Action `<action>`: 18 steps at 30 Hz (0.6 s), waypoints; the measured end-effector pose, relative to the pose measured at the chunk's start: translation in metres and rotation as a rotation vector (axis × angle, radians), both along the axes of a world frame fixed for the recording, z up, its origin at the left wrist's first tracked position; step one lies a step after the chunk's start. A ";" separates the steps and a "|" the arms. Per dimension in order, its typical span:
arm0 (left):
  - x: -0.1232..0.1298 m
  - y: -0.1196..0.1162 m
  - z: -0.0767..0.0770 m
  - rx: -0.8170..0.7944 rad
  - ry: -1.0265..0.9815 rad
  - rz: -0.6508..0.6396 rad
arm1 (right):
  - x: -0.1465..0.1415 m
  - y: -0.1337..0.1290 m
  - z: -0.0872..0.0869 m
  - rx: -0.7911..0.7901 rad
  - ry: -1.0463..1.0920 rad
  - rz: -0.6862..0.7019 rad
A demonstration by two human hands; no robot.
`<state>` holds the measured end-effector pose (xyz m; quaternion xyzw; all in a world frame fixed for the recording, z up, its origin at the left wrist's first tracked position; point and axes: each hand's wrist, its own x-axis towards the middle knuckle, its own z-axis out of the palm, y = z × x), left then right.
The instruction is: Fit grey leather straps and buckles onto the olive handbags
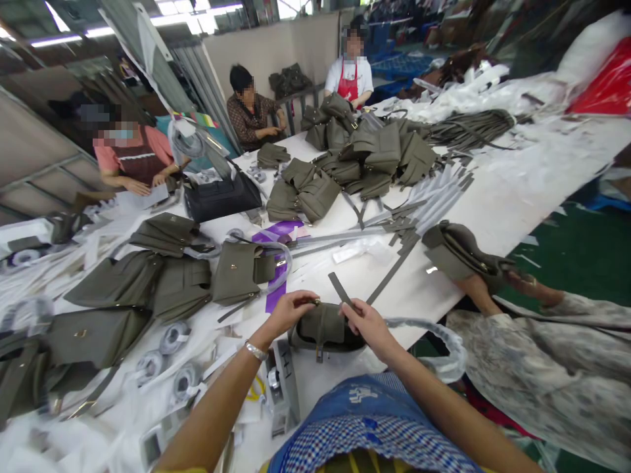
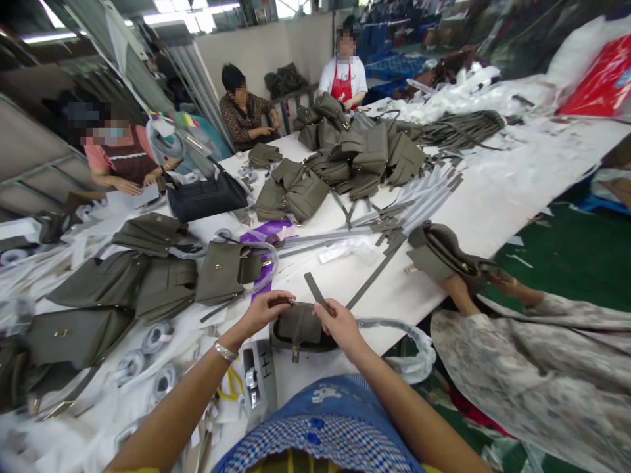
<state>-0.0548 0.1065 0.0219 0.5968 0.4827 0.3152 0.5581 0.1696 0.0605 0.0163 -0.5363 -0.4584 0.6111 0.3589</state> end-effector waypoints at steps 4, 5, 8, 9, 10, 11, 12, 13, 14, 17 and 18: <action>-0.005 -0.035 0.003 0.024 -0.125 0.105 | -0.022 0.005 -0.008 -0.143 0.168 0.159; -0.003 -0.041 0.003 0.056 -0.100 0.121 | -0.026 0.005 -0.008 -0.178 0.228 0.201; 0.008 -0.056 0.004 0.170 0.005 0.168 | -0.030 0.007 -0.005 -0.243 0.406 0.288; 0.013 -0.060 0.005 0.207 0.027 0.176 | -0.027 0.007 -0.001 -0.260 0.446 0.304; 0.018 -0.064 0.007 0.239 0.041 0.177 | -0.022 0.007 0.004 -0.273 0.472 0.319; 0.024 -0.068 0.010 0.267 0.050 0.172 | -0.016 0.007 0.009 -0.282 0.485 0.333; 0.030 -0.071 0.014 0.294 0.057 0.164 | -0.008 0.007 0.015 -0.287 0.486 0.347; 0.037 -0.075 0.018 0.320 0.066 0.156 | 0.000 0.007 0.022 -0.292 0.482 0.368; 0.043 -0.078 0.023 0.345 0.078 0.150 | 0.008 0.007 0.028 -0.301 0.476 0.396; 0.061 -0.087 0.038 0.411 0.109 0.162 | 0.026 0.006 0.044 -0.346 0.492 0.453; 0.066 -0.089 0.042 0.427 0.129 0.201 | 0.029 0.005 0.047 -0.361 0.521 0.432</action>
